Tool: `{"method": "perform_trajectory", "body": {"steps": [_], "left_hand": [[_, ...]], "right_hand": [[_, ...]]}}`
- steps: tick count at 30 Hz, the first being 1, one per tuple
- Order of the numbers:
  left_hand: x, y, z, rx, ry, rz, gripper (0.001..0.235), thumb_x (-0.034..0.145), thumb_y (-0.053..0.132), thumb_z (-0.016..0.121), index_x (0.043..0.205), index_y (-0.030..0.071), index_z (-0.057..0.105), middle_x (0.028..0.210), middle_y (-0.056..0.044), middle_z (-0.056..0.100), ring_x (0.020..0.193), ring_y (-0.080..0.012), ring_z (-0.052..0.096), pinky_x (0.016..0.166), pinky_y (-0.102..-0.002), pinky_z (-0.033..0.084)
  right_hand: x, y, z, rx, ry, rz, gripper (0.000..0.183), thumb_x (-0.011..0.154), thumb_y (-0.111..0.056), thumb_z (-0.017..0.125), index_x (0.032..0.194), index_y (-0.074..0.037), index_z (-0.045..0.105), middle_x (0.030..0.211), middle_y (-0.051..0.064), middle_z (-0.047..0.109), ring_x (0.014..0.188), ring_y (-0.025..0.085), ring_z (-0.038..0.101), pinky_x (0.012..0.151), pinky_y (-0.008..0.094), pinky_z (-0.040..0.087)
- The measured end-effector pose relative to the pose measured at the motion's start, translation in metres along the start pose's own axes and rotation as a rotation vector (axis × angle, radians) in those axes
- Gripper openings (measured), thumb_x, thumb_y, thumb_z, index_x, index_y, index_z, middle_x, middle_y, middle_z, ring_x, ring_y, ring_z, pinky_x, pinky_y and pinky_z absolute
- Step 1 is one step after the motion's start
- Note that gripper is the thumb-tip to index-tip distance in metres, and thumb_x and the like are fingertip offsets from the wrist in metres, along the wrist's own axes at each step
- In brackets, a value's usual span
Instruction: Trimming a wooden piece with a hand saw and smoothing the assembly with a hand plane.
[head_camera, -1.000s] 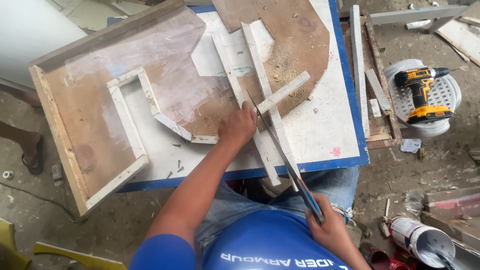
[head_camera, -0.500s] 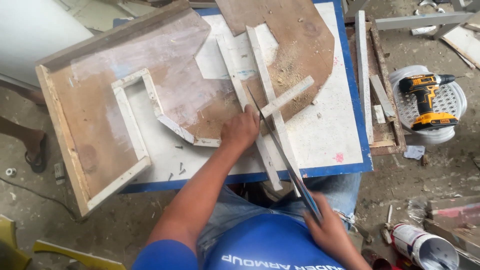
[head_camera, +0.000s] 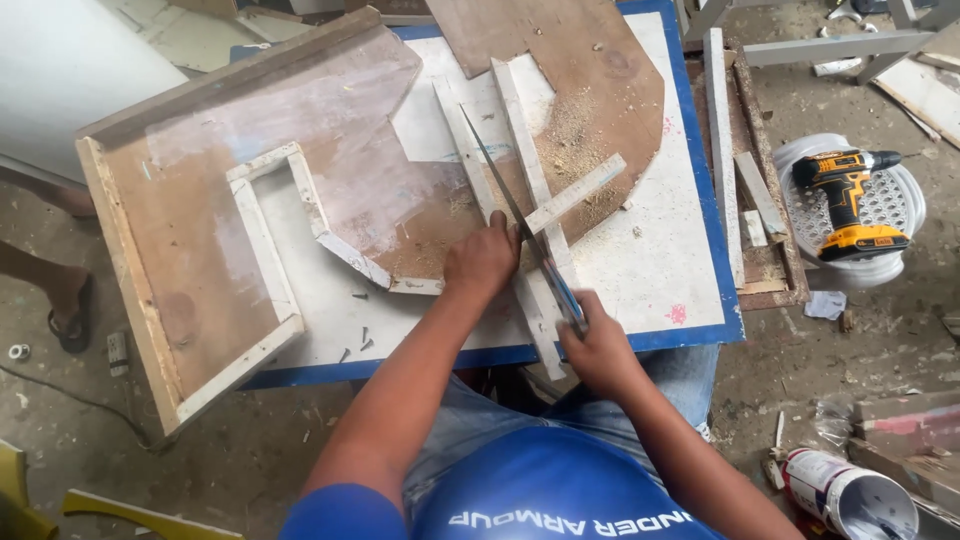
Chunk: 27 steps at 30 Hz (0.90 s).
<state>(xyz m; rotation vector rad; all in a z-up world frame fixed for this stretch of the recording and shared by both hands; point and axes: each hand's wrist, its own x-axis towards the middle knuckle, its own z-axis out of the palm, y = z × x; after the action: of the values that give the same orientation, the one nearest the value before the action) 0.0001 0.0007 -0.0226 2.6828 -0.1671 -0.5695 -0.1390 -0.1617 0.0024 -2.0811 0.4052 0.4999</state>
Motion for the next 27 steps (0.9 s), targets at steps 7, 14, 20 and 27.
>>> {"method": "perform_trajectory", "body": {"steps": [7, 14, 20, 27], "left_hand": [[-0.003, 0.000, -0.003, 0.038, -0.008, 0.041, 0.041, 0.109, 0.040, 0.025, 0.118, 0.007, 0.049, 0.081, -0.013, 0.068, 0.071, -0.0377, 0.066, 0.059, -0.054, 0.052], [-0.017, 0.005, -0.015, 0.066, -0.010, 0.060, 0.045, 0.108, 0.040, 0.023, 0.120, 0.006, 0.049, 0.084, -0.018, 0.069, 0.079, -0.0395, 0.070, 0.067, -0.055, 0.055], [-0.007, 0.002, -0.012, 0.015, -0.008, -0.005, 0.048, 0.106, 0.046, 0.026, 0.126, 0.009, 0.051, 0.099, -0.025, 0.072, 0.103, -0.0458, 0.072, 0.088, -0.063, 0.056], [-0.006, 0.003, -0.008, 0.027, -0.018, 0.031, 0.045, 0.109, 0.043, 0.021, 0.120, 0.008, 0.048, 0.083, -0.012, 0.069, 0.073, -0.0369, 0.066, 0.061, -0.054, 0.053]], "right_hand": [[-0.112, 0.150, -0.012, -0.121, 0.000, 0.097, 0.038, 0.090, -0.031, 0.068, 0.127, -0.030, 0.059, 0.088, -0.001, 0.078, 0.080, 0.014, 0.074, 0.079, 0.030, 0.055], [-0.048, 0.071, 0.008, -0.117, 0.073, 0.098, 0.039, 0.091, -0.031, 0.066, 0.129, -0.026, 0.059, 0.096, 0.014, 0.079, 0.092, 0.036, 0.075, 0.080, 0.047, 0.056], [0.002, -0.019, 0.001, -0.011, 0.043, 0.030, 0.038, 0.097, -0.022, 0.059, 0.135, -0.021, 0.056, 0.107, 0.030, 0.073, 0.104, 0.046, 0.072, 0.087, 0.054, 0.058], [-0.099, 0.128, -0.005, -0.128, 0.073, 0.026, 0.040, 0.089, -0.031, 0.066, 0.129, -0.028, 0.060, 0.107, -0.002, 0.080, 0.100, 0.019, 0.077, 0.090, 0.033, 0.054]]}}
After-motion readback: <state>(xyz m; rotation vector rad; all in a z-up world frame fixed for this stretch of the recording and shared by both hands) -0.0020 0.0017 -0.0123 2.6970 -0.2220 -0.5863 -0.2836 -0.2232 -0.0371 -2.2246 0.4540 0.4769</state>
